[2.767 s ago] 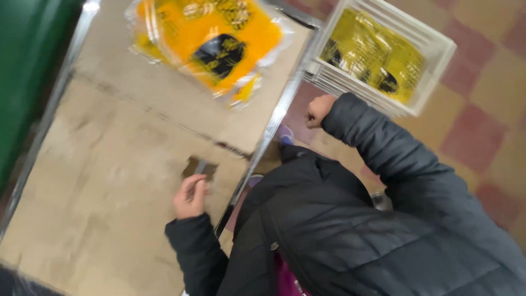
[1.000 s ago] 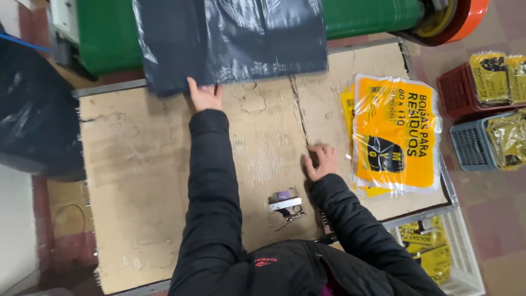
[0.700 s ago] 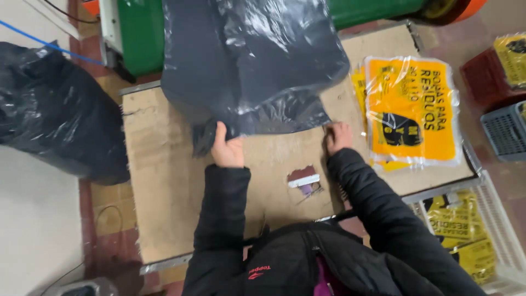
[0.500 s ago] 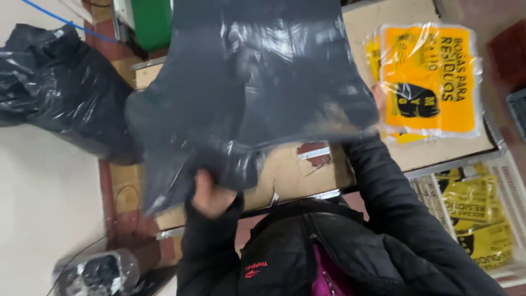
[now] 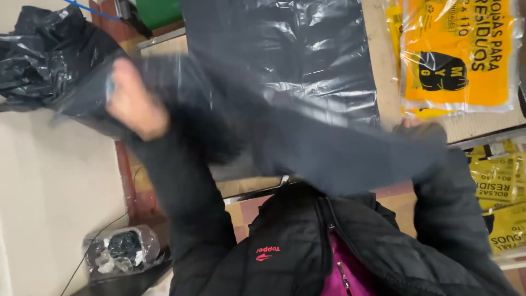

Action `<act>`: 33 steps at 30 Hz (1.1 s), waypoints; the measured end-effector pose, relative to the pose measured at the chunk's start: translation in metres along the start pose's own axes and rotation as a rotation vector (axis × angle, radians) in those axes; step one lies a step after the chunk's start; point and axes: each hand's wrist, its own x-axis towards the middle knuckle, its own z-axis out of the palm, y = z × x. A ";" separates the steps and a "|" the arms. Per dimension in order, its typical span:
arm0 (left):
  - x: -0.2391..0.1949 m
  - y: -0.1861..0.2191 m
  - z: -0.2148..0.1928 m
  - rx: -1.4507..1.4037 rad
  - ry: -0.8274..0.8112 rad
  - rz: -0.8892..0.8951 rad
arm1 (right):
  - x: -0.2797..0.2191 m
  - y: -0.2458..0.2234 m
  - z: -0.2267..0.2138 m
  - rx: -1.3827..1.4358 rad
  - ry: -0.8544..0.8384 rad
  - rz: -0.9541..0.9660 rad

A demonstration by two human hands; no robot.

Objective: Folding large black plastic garbage bags and inserting them into yellow-and-black printed retail sleeves.

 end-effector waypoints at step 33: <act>-0.116 -0.117 0.047 1.138 -0.647 -0.004 | 0.098 -0.009 -0.038 -1.335 0.346 0.115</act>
